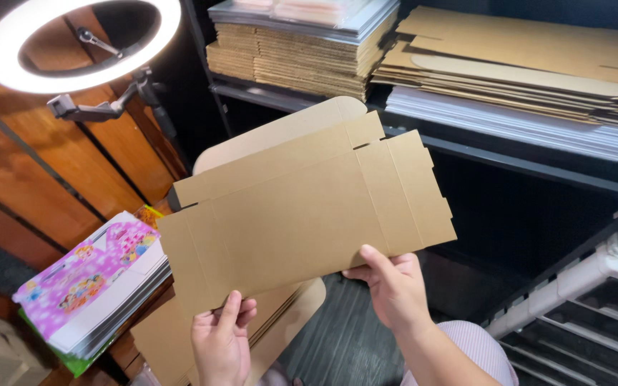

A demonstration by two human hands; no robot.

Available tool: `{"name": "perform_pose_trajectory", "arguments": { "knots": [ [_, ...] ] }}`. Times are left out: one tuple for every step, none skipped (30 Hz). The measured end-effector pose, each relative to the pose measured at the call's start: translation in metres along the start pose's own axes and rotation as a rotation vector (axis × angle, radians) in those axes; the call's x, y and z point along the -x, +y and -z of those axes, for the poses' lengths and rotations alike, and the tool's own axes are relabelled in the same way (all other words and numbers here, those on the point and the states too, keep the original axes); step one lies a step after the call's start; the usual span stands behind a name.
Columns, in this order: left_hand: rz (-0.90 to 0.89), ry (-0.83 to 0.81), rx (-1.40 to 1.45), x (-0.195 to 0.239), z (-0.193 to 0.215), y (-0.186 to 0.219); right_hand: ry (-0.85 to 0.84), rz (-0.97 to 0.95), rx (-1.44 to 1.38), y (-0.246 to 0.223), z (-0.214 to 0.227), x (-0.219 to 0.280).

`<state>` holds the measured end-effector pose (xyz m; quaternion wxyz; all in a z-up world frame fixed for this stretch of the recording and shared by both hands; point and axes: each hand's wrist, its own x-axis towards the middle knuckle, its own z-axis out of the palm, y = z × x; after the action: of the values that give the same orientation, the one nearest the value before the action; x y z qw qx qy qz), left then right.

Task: The person sits on the floor and repeatedly picks up flat cardboard pieces, aligns them, and places them onto a stack on a nearby shelf. The person handles the cardboard by hand without using any tools.

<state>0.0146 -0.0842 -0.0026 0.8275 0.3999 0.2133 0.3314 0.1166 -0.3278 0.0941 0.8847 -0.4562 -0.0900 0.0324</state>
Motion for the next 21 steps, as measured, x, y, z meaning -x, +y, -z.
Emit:
{"name": "perform_pose_trajectory", "arguments": {
  "knots": [
    [-0.054,-0.005,-0.011,0.001,-0.006,0.002,0.037,0.010,-0.038,-0.002,0.008,-0.001],
    [-0.112,-0.014,-0.013,-0.002,-0.017,0.003,0.067,0.027,-0.076,-0.006,0.016,-0.006],
    [-0.116,-0.030,-0.001,-0.001,-0.027,0.010,0.065,0.048,-0.073,-0.019,0.018,-0.004],
    [-0.116,0.002,-0.053,-0.001,-0.039,0.016,0.115,0.055,-0.052,-0.034,0.021,-0.003],
    [-0.116,0.033,-0.105,-0.001,-0.052,0.022,0.166,0.062,-0.031,-0.049,0.024,-0.002],
    [-0.120,0.012,-0.085,-0.004,-0.065,0.022,0.162,0.091,-0.027,-0.060,0.030,-0.004],
    [-0.114,-0.010,-0.104,-0.007,-0.077,0.022,0.212,0.148,0.006,-0.072,0.037,-0.006],
    [-0.109,-0.033,-0.126,-0.009,-0.088,0.022,0.265,0.203,0.035,-0.083,0.043,-0.006],
    [-0.115,-0.056,-0.109,-0.003,-0.113,0.034,0.264,0.232,0.036,-0.097,0.047,-0.010],
    [-0.087,-0.086,-0.156,0.004,-0.135,0.047,0.298,0.286,0.069,-0.111,0.051,-0.012],
    [-0.060,-0.117,-0.203,0.013,-0.157,0.059,0.332,0.341,0.101,-0.125,0.055,-0.014],
    [-0.061,-0.137,-0.188,0.017,-0.181,0.068,0.334,0.366,0.105,-0.140,0.058,-0.018],
    [-0.056,-0.189,-0.223,0.022,-0.204,0.078,0.341,0.418,0.127,-0.156,0.062,-0.023],
    [-0.054,-0.243,-0.262,0.027,-0.226,0.090,0.350,0.469,0.144,-0.170,0.064,-0.026],
    [-0.059,-0.264,-0.250,0.030,-0.247,0.096,0.354,0.493,0.145,-0.190,0.062,-0.028],
    [-0.050,-0.313,-0.247,0.033,-0.267,0.102,0.361,0.506,0.172,-0.209,0.060,-0.030],
    [-0.041,-0.362,-0.243,0.038,-0.288,0.109,0.369,0.519,0.199,-0.228,0.057,-0.031],
    [-0.048,-0.380,-0.234,0.036,-0.305,0.109,0.371,0.540,0.197,-0.241,0.061,-0.037],
    [-0.025,-0.441,-0.207,0.035,-0.323,0.109,0.419,0.554,0.220,-0.255,0.064,-0.044],
    [-0.001,-0.496,-0.180,0.035,-0.338,0.108,0.465,0.563,0.244,-0.267,0.067,-0.050],
    [-0.007,-0.510,-0.170,0.028,-0.355,0.102,0.466,0.581,0.243,-0.280,0.067,-0.058]
  ]
}}
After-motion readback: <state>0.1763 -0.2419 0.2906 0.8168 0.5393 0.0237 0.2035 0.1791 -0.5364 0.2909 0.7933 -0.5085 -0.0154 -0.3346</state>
